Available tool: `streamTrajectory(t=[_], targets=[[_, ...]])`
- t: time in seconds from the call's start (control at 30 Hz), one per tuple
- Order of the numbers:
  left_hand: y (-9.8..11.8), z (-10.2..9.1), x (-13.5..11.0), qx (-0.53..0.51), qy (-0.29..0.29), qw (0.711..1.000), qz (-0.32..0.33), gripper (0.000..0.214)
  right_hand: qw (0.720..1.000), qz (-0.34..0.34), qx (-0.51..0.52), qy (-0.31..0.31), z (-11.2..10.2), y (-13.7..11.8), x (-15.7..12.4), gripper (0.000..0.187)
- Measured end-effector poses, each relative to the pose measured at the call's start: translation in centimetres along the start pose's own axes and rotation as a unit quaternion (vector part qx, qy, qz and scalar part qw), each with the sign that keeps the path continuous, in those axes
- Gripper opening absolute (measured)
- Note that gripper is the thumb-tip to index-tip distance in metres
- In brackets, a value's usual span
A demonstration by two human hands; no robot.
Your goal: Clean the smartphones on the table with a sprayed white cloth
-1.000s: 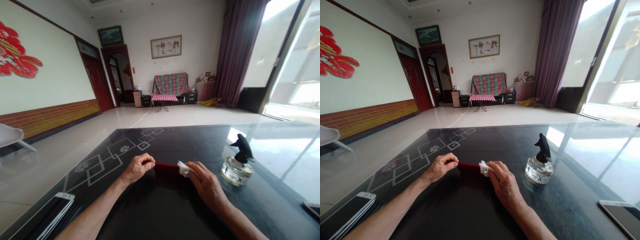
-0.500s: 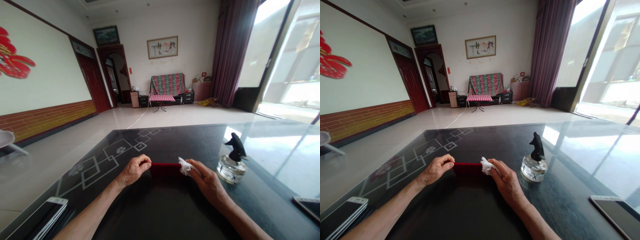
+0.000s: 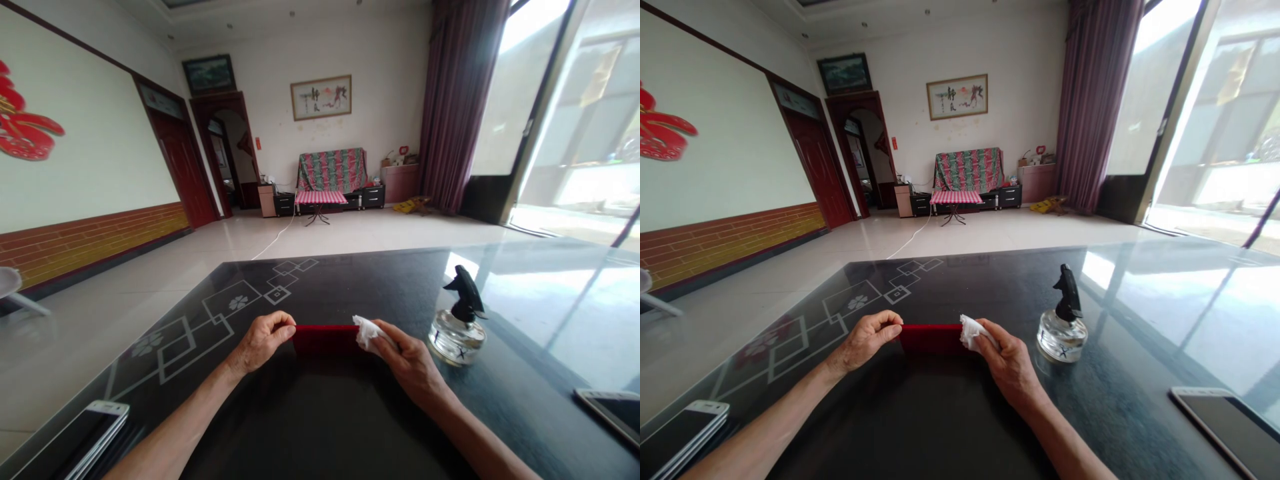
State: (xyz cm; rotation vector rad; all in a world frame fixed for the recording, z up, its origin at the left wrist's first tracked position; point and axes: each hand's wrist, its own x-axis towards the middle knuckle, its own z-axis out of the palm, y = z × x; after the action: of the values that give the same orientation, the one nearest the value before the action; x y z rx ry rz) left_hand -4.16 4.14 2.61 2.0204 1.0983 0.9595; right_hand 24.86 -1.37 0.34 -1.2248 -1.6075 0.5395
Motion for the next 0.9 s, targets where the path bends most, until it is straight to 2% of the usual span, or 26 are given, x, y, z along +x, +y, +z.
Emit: streamTrajectory(t=[0.3,0.57,0.73,0.83,0.9], targets=[[-0.2,0.1,-0.1,-0.056,-0.03,0.998,-0.016,0.019,1.0,-0.013,0.02,0.015,-0.8,-2.7,0.3,0.038],[-0.2,-0.9,-0.2,-0.047,-0.067,0.996,-0.025,0.016,0.999,0.01,0.033,-0.004,-0.1,-1.3,0.1,0.041],[0.5,0.6,-0.4,-0.065,-0.055,0.996,-0.02,0.015,1.0,-0.005,0.014,0.016,-1.3,-1.8,0.7,0.041],[0.7,1.9,-0.5,-0.084,-0.049,0.995,-0.029,0.014,0.999,-0.016,-0.018,0.023,-2.6,-3.4,1.7,0.04],[0.6,2.5,-0.6,-0.095,-0.055,0.993,-0.039,0.013,0.999,-0.029,-0.04,0.005,-3.1,-4.8,2.6,0.039]])
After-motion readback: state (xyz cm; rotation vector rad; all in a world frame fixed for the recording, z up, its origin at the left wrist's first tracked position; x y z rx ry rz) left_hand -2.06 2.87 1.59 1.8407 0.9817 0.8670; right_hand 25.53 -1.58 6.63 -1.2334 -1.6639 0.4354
